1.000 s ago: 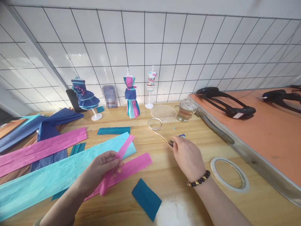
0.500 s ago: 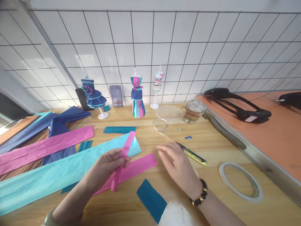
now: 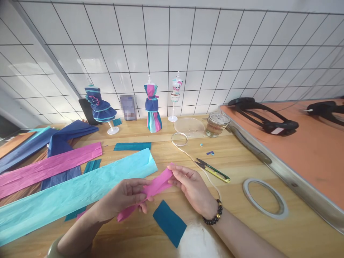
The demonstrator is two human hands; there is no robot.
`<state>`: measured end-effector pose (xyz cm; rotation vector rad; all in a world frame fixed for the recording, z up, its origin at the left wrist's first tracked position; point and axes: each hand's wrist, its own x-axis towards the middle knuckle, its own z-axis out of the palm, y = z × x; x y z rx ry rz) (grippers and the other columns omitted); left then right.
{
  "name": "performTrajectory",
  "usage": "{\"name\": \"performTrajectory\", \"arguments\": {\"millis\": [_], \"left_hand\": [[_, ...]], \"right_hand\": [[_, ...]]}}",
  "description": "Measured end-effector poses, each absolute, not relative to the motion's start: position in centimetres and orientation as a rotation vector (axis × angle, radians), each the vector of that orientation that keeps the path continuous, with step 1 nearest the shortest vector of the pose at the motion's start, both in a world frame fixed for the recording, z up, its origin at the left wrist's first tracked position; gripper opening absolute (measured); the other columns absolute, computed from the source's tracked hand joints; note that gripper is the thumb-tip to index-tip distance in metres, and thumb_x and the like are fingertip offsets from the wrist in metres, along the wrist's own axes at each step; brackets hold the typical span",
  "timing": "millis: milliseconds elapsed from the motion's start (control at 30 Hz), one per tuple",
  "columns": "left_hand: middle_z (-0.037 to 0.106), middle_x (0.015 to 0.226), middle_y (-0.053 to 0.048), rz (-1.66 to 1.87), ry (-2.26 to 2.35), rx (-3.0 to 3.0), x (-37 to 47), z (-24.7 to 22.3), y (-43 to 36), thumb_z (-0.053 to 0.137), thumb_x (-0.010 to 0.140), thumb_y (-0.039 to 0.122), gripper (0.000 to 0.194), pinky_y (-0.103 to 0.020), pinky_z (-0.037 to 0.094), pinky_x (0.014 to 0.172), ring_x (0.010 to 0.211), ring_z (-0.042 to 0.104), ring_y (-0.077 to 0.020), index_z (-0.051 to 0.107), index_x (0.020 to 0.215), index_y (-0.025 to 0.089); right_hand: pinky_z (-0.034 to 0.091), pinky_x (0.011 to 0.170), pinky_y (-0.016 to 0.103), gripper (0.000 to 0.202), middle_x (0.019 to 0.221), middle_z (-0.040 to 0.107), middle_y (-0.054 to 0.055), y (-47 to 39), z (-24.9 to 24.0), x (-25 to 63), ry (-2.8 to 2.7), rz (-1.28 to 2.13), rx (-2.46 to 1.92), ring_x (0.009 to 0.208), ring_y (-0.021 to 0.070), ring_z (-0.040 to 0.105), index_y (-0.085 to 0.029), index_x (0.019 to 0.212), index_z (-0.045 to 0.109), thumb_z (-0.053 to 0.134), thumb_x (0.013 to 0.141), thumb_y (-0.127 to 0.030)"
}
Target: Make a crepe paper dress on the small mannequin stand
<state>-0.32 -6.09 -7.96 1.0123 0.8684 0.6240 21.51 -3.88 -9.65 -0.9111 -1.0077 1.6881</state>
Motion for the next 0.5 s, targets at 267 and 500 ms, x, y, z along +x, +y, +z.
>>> {"name": "performTrajectory", "arguments": {"millis": [267, 500], "left_hand": [[0.069, 0.084, -0.009, 0.595, 0.790, 1.035, -0.1, -7.8, -6.3, 0.065, 0.075, 0.035, 0.030, -0.032, 0.049, 0.071, 0.075, 0.065, -0.0194, 0.065, 0.094, 0.012], [0.068, 0.072, -0.006, 0.571, 0.895, 1.007, -0.4, -8.2, -6.2, 0.069, 0.070, 0.033, 0.029, -0.029, 0.048, 0.060, 0.059, 0.064, -0.0154, 0.062, 0.087, 0.010]], "right_hand": [[0.045, 0.088, 0.035, 0.027, 0.100, 0.068, 0.005, -4.6, -8.7, 21.4, -1.482, 1.367, -1.138, 0.105, 0.0220, 0.055, -0.024, 0.099, 0.069, 0.056, 0.082, -0.040], [0.050, 0.079, 0.031, 0.026, 0.090, 0.070, 0.004, -4.5, -9.1, 21.2, -1.626, 1.241, -1.251, 0.089, 0.0204, 0.062, -0.021, 0.090, 0.070, 0.055, 0.081, -0.040]]}}
